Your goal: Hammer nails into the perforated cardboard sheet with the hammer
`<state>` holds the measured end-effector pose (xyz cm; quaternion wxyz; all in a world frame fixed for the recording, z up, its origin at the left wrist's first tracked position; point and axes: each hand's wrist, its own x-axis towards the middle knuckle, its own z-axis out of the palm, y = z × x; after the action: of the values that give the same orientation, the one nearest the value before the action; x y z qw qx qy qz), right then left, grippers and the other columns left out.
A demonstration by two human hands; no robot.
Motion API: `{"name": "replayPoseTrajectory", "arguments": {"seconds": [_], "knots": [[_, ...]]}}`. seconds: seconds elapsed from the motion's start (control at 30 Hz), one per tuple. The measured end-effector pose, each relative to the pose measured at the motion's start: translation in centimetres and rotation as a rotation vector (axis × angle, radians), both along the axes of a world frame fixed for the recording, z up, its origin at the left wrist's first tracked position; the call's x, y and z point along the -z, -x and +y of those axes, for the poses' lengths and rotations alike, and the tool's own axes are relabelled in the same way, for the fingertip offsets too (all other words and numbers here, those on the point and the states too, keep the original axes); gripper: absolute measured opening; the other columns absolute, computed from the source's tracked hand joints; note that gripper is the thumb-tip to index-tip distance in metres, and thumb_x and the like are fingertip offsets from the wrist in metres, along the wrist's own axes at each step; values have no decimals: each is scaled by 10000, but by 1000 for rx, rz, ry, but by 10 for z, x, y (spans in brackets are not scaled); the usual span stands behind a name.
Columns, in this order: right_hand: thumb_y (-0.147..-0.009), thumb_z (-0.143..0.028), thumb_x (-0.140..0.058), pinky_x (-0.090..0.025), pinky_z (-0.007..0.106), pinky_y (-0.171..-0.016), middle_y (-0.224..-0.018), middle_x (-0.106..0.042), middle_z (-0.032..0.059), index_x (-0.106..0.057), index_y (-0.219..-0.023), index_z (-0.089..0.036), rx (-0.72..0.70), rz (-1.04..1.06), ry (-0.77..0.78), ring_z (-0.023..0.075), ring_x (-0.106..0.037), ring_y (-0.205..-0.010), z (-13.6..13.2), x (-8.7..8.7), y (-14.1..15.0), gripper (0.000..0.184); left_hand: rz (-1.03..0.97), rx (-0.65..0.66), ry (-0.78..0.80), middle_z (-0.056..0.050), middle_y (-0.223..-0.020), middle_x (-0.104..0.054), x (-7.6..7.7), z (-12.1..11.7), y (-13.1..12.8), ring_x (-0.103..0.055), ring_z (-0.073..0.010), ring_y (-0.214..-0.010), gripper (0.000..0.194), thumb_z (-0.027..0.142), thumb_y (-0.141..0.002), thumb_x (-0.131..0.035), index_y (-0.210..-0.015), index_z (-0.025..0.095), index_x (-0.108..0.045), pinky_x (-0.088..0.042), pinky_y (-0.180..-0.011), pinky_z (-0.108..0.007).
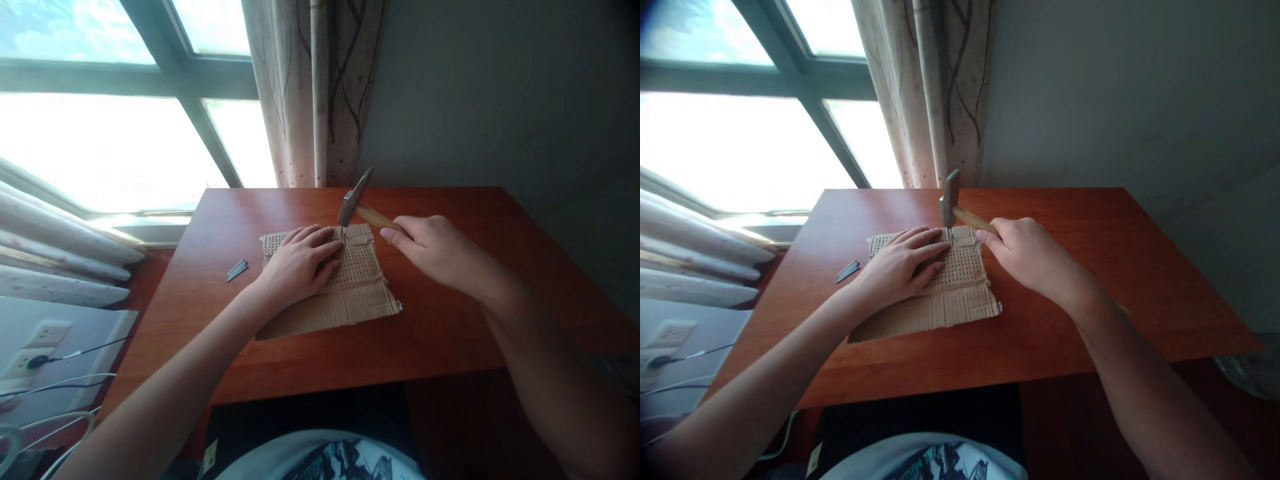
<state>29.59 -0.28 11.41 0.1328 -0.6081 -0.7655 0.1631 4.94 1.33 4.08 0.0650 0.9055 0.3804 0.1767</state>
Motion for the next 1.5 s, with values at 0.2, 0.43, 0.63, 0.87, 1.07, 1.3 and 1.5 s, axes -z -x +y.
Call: {"name": "replayPoseTrajectory", "arguments": {"seconds": [0.2, 0.43, 0.63, 0.87, 1.07, 1.3, 1.5], "knots": [[-982, -410, -470, -252, 301, -556, -572, -482, -24, -395, -652, -219, 22, -3, -22, 120, -406, -523, 1, -1, 4, 388, 16, -2, -31, -118, -1461, -545, 3, -1, 0, -489, -325, -1353, 404, 357, -1003, -448, -1324, 226, -655, -402, -1140, -536], [-981, -419, -464, -254, 300, -563, -600, -516, -6, -422, -658, -216, -6, -43, -11, 127, -419, -539, 4, 5, 6, 384, -20, 1, -34, -108, -1466, -538, 6, -1, 0, -484, -319, -1349, 394, 346, -1002, -452, -1325, 245, -655, -402, -1135, -541], [-985, -411, -450, -251, 301, -568, -595, -510, -4, -436, -677, -217, 1, -79, -2, 134, -429, -539, 4, 11, 8, 364, -34, -3, -25, -105, -1472, -533, 8, -1, 1, -475, -314, -1359, 391, 347, -1000, -459, -1323, 246, -655, -390, -1149, -536], [-991, -426, -434, -266, 299, -579, -598, -511, -6, -414, -671, -222, 2, -74, -13, 140, -442, -548, 3, 17, 7, 380, -23, 2, -25, -115, -1472, -531, 7, 0, 1, -469, -317, -1364, 401, 349, -1006, -448, -1332, 231, -649, -394, -1145, -535], [-989, -431, -446, -260, 304, -566, -596, -513, -4, -423, -675, -223, -16, -48, -23, 139, -432, -547, 3, 20, 5, 377, -29, -1, -26, -111, -1474, -531, 8, 0, 1, -468, -315, -1364, 400, 351, -1009, -445, -1335, 236, -646, -392, -1146, -539], [-990, -445, -455, -283, 297, -572, -604, -521, -13, -458, -704, -221, 48, 105, -89, 135, -460, -554, -1, 16, -2, 363, -52, 0, 0, -97, -1456, -548, 7, -1, 2, -473, -313, -1359, 389, 343, -997, -467, -1329, 256, -650, -381, -1153, -550], [-983, -431, -469, -268, 295, -570, -594, -504, -18, -412, -667, -220, -11, 52, -37, 130, -446, -553, -1, 22, 2, 385, -43, 4, -13, -109, -1465, -539, 7, 0, 1, -471, -313, -1363, 394, 342, -1002, -457, -1328, 236, -652, -389, -1151, -541]]}}
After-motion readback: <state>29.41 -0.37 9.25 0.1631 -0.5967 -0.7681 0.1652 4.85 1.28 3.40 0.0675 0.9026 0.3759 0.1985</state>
